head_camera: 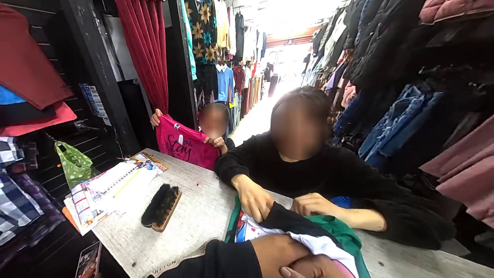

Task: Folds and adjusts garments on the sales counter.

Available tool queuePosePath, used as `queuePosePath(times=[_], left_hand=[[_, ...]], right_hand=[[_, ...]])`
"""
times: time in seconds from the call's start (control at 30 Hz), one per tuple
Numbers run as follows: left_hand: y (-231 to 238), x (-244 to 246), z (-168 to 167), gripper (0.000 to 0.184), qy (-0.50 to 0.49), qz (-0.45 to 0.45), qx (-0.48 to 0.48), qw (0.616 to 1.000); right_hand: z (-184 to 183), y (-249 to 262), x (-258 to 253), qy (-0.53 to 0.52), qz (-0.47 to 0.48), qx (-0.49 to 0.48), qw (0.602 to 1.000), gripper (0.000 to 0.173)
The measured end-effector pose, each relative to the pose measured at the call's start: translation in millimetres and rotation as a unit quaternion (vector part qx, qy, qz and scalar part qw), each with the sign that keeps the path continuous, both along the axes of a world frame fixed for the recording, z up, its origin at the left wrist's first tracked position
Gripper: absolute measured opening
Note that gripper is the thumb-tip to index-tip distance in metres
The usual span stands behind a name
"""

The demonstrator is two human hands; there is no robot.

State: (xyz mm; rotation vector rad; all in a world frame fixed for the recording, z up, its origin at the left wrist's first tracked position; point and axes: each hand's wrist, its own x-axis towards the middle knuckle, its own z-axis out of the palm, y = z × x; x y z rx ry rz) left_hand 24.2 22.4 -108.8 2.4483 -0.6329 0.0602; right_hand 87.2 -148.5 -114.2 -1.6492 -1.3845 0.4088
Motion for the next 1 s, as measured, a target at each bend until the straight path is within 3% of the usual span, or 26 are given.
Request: queuePosePath(times=[0.23, 0.4, 0.5, 0.67, 0.8, 1.0], left_hand=[[-0.7, -2.5, -10.7, 0.037, -0.067, 0.004, -0.032, 0.997], [-2.6, -28.2, 16.8, 0.033, -0.062, 0.019, -0.039, 0.997], [10.9, -23.8, -8.8, 0.024, -0.186, 0.012, -0.077, 0.98], [23.3, -29.6, -18.5, 0.022, -0.15, 0.072, -0.106, 0.98], [22.1, -25.9, -21.2, 0.025, -0.164, 0.064, -0.095, 0.98], [23.2, -27.8, -21.5, 0.021, -0.179, 0.059, -0.105, 0.976]], right_hand=[[-24.2, 5.9, 4.8, -0.053, 0.013, 0.102, 0.993, 0.053], [-22.9, 7.4, 2.8, -0.066, -0.004, 0.07, 0.995, 0.053], [-18.4, 6.4, 3.1, -0.062, -0.009, 0.022, 0.998, 0.05], [4.9, 4.2, 1.2, -0.099, 0.014, -0.055, 0.993, 0.042], [18.2, 5.4, -3.5, -0.143, -0.004, -0.041, 0.989, 0.028], [0.7, 9.2, 5.8, -0.115, -0.024, -0.021, 0.993, 0.031]])
